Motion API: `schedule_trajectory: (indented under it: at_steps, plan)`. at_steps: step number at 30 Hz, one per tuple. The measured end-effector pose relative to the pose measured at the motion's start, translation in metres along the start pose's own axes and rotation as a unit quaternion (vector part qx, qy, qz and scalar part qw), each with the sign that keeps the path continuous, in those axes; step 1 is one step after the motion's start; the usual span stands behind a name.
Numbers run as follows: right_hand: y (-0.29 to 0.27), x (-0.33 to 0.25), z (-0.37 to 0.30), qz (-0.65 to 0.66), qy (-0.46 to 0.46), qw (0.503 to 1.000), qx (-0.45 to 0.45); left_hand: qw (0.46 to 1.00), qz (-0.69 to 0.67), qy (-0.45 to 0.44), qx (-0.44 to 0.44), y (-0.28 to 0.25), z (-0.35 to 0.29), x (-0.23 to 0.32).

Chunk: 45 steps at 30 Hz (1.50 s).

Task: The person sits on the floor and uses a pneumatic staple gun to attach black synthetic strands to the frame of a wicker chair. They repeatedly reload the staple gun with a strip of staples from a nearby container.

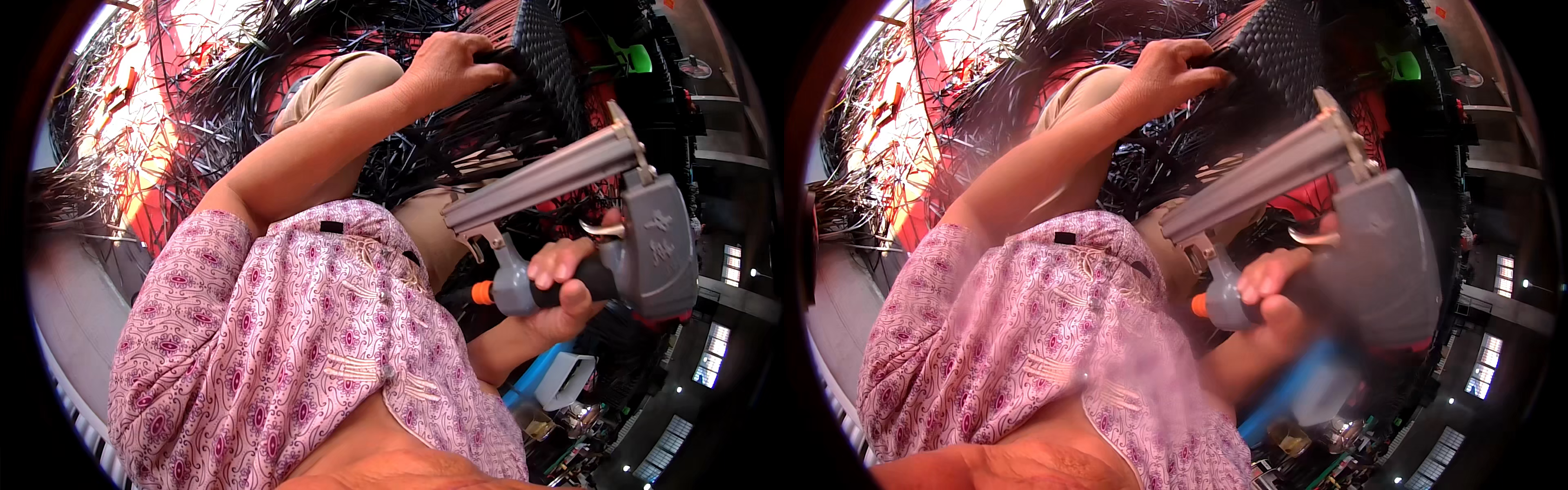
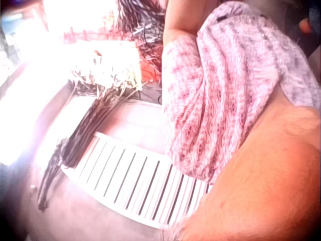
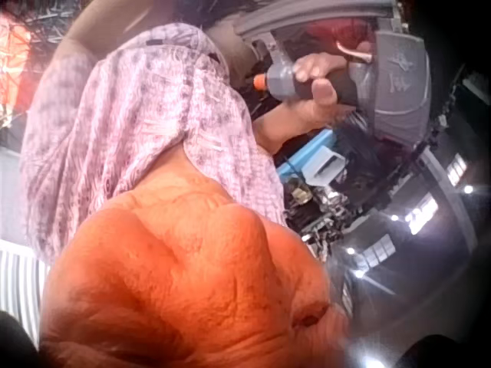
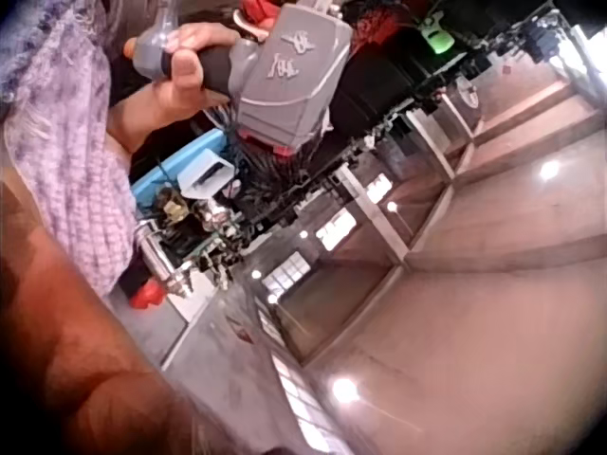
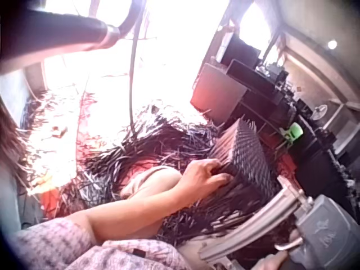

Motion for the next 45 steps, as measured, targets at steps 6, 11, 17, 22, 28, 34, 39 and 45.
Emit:
schedule_trajectory:
  at_steps: [6, 11, 17, 22, 28, 34, 39, 45]
  plan:
    - [0.029, 0.043, -0.001, -0.252, 0.073, 0.962, 0.074, 0.999, -0.030, -0.012, 0.009, 0.008, 0.001, 0.001]
    - [0.049, 0.057, -0.006, -0.242, 0.121, 0.959, 0.089, 0.998, -0.061, -0.033, 0.003, 0.003, 0.000, 0.008]
    - [0.029, 0.088, -0.022, -0.288, 0.054, 0.950, 0.105, 0.997, -0.074, -0.035, -0.005, 0.008, 0.000, 0.006]
    - [0.029, 0.091, -0.022, -0.258, 0.044, 0.956, 0.132, 0.996, -0.080, -0.040, -0.022, 0.007, -0.001, 0.010]
    - [0.031, 0.092, -0.021, -0.254, 0.031, 0.957, 0.136, 0.995, -0.082, -0.053, -0.022, 0.007, -0.001, 0.011]
    - [0.026, 0.098, -0.020, -0.258, 0.028, 0.956, 0.133, 0.996, -0.078, -0.032, -0.027, 0.008, -0.002, 0.009]
    - [0.030, 0.100, -0.019, -0.274, 0.027, 0.952, 0.134, 0.997, -0.071, -0.019, -0.021, 0.008, -0.002, 0.008]
    - [0.029, 0.104, -0.018, -0.316, 0.029, 0.943, 0.100, 0.997, -0.074, 0.010, -0.015, 0.009, -0.003, 0.004]
Point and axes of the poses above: each hand's wrist, its own z-axis towards the middle knuckle, its own y-axis out of the palm, x = y × z, the point moved 1 cm from there along z, towards the middle knuckle, and after that the axes turned 11 degrees about -y, right-handed, at the moved point
